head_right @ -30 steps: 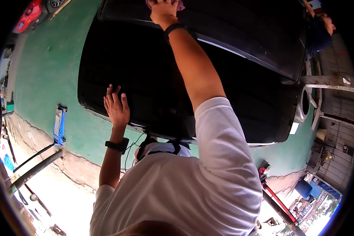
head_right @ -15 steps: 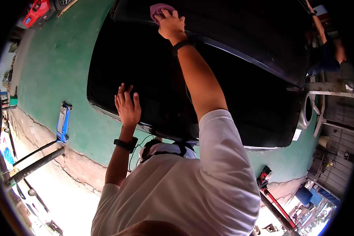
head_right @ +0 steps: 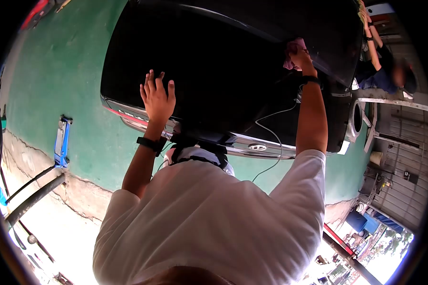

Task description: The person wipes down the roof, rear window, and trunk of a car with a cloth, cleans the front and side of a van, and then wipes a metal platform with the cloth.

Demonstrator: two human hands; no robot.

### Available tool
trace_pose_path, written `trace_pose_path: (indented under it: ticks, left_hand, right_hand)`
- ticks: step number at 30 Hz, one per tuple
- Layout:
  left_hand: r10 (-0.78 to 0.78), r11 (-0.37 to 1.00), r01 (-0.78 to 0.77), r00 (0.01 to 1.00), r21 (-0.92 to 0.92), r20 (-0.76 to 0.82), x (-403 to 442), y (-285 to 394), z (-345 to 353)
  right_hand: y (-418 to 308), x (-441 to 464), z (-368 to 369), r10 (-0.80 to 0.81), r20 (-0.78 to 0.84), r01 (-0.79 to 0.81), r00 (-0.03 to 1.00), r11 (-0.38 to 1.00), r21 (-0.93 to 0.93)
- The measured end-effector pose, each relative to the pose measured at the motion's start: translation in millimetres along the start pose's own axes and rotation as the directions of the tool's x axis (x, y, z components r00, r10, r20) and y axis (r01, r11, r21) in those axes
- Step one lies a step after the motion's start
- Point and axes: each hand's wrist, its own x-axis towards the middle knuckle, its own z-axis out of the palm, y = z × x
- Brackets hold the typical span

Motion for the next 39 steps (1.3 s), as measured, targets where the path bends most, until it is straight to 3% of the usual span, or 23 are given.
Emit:
trace_pose_path:
  ticks: [2, 4, 7, 11, 14, 16, 18, 21, 24, 26, 28, 32, 34, 36, 39]
  left_hand:
    - [0.013, 1.000, -0.013, 1.000, -0.009, -0.025, 0, 0, 1]
    - [0.012, 1.000, -0.012, 1.000, -0.013, -0.018, 1, 1, 3]
    - [0.052, 0.998, -0.052, 0.999, -0.018, -0.006, -2, -3, 1]
    - [0.086, 0.996, -0.087, 0.996, -0.015, -0.026, -2, -4, 6]
    - [0.118, 0.993, -0.119, 0.993, -0.009, -0.030, -2, -5, 6]
    - [0.136, 0.991, -0.136, 0.990, 0.003, -0.027, -2, -5, 9]
    - [0.131, 0.991, -0.131, 0.990, 0.000, -0.043, -2, -8, 11]
    - [0.113, 0.994, -0.112, 0.993, 0.014, -0.034, -3, -10, 14]
    - [0.109, 0.994, -0.109, 0.993, 0.012, -0.047, -4, -11, 16]
    - [0.105, 0.994, -0.105, 0.993, 0.006, -0.058, -5, -14, 18]
    - [0.093, 0.996, -0.092, 0.995, 0.023, -0.044, -3, -16, 21]
    - [0.074, 0.997, -0.074, 0.997, 0.007, -0.033, 0, -11, 18]
    - [0.046, 0.998, -0.046, 0.999, 0.053, -0.004, 0, -15, 20]
    - [0.057, 0.995, -0.059, 0.998, 0.077, 0.020, -3, -17, 22]
    - [0.011, 0.994, -0.019, 0.997, 0.104, 0.075, 4, -22, 28]
  right_hand:
    - [33, -11, 5, 0.049, 0.130, -0.040, 0.990, 0.997, -0.072]
    - [27, -52, -22, 0.149, 0.326, -0.239, 0.934, 0.936, 0.258]
    - [-29, -92, -13, 0.192, 0.357, -0.291, 0.914, 0.924, 0.249]
    - [-133, -156, 18, -0.064, 0.294, 0.049, 0.954, 0.997, 0.058]
    - [-179, -192, 83, -0.396, 0.154, 0.423, 0.905, 0.869, -0.256]
    - [-214, -245, 104, -0.492, 0.093, 0.500, 0.866, 0.844, -0.193]
    - [-235, -279, 109, -0.544, 0.197, 0.563, 0.816, 0.825, -0.053]
    - [-233, -306, 108, -0.528, 0.177, 0.540, 0.830, 0.841, -0.023]
    - [-192, -302, 100, -0.509, 0.035, 0.510, 0.860, 0.858, -0.059]
    - [-158, -301, 89, -0.375, -0.052, 0.368, 0.926, 0.924, -0.108]
    - [-95, -293, 105, -0.349, -0.236, 0.333, 0.907, 0.937, -0.108]
    - [26, -335, 96, -0.227, -0.322, 0.223, 0.919, 0.974, -0.050]
    - [120, -347, 110, -0.112, -0.410, 0.160, 0.905, 0.984, 0.083]
    - [159, -357, 100, 0.118, -0.389, -0.077, 0.914, 0.990, 0.120]
    - [197, -352, 105, 0.209, -0.465, -0.141, 0.860, 0.974, 0.177]
